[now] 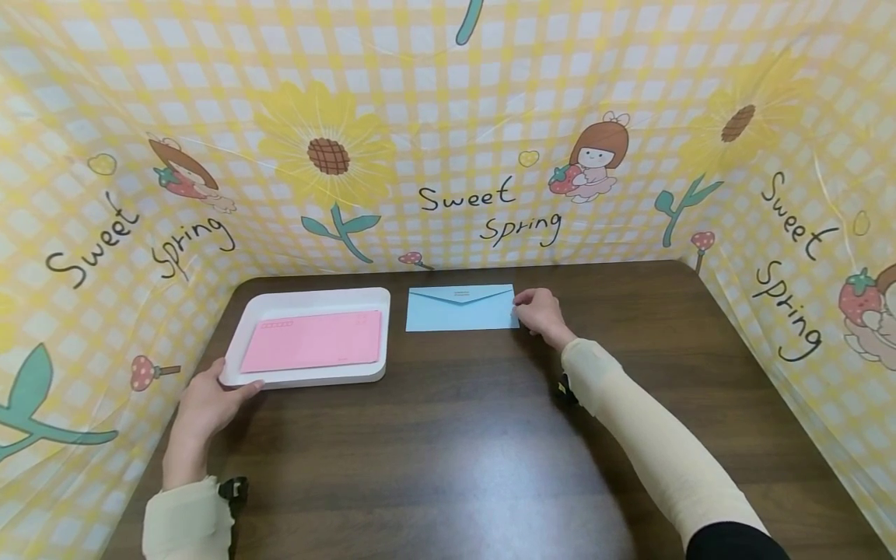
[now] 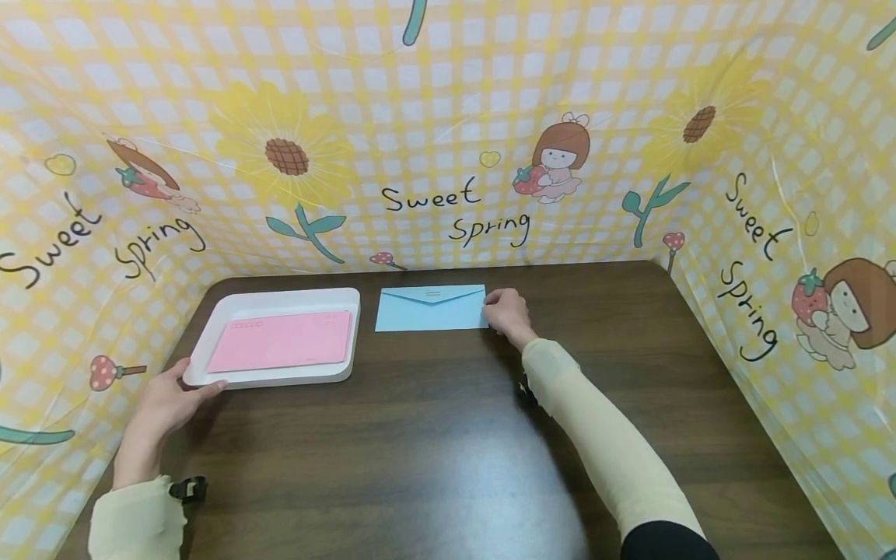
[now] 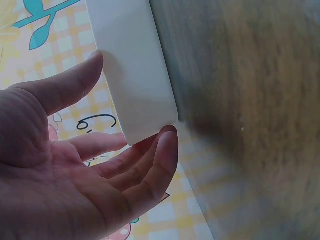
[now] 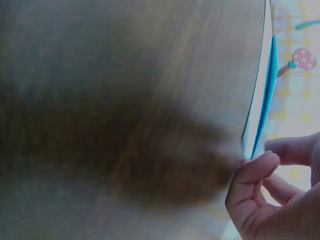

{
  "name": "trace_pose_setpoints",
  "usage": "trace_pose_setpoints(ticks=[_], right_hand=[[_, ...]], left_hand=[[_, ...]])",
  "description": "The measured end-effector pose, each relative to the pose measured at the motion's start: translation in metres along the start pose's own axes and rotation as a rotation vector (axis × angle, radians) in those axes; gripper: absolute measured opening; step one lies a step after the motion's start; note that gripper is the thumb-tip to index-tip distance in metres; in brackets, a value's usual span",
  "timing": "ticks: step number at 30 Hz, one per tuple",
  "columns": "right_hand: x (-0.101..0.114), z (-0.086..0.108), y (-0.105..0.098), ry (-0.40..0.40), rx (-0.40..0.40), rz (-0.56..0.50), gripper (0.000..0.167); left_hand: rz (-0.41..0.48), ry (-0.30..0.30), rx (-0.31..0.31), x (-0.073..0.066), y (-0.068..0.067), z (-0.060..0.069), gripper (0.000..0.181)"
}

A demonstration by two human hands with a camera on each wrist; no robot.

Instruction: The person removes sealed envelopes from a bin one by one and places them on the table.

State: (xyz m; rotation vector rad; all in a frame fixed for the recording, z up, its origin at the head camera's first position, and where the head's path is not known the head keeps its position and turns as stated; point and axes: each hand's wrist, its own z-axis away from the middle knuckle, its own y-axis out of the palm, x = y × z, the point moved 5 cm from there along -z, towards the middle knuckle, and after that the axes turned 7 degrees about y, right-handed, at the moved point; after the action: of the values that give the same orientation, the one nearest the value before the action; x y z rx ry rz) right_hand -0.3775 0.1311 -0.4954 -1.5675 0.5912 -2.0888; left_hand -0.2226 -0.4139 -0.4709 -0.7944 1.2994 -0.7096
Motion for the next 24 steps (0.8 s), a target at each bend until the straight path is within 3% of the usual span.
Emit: trace_pose_setpoints(ticks=[6,10,18,24], right_hand=[[0.028,0.025,0.021,-0.212,0.065,0.326,0.047],[0.041,0.041,0.037,-0.319,0.109,0.451,0.052],[0.041,0.055,0.055,-0.401,0.116,0.614,0.051],[0.039,0.057,0.057,-0.41,0.128,0.65,0.049]], left_hand=[[-0.006,0.018,0.0,-0.002,-0.001,0.002,0.085],[-0.003,0.017,0.005,-0.005,-0.003,0.003,0.085],[-0.002,0.001,0.021,-0.007,-0.003,0.003,0.086],[0.008,0.009,0.018,-0.008,-0.004,0.004,0.086]])
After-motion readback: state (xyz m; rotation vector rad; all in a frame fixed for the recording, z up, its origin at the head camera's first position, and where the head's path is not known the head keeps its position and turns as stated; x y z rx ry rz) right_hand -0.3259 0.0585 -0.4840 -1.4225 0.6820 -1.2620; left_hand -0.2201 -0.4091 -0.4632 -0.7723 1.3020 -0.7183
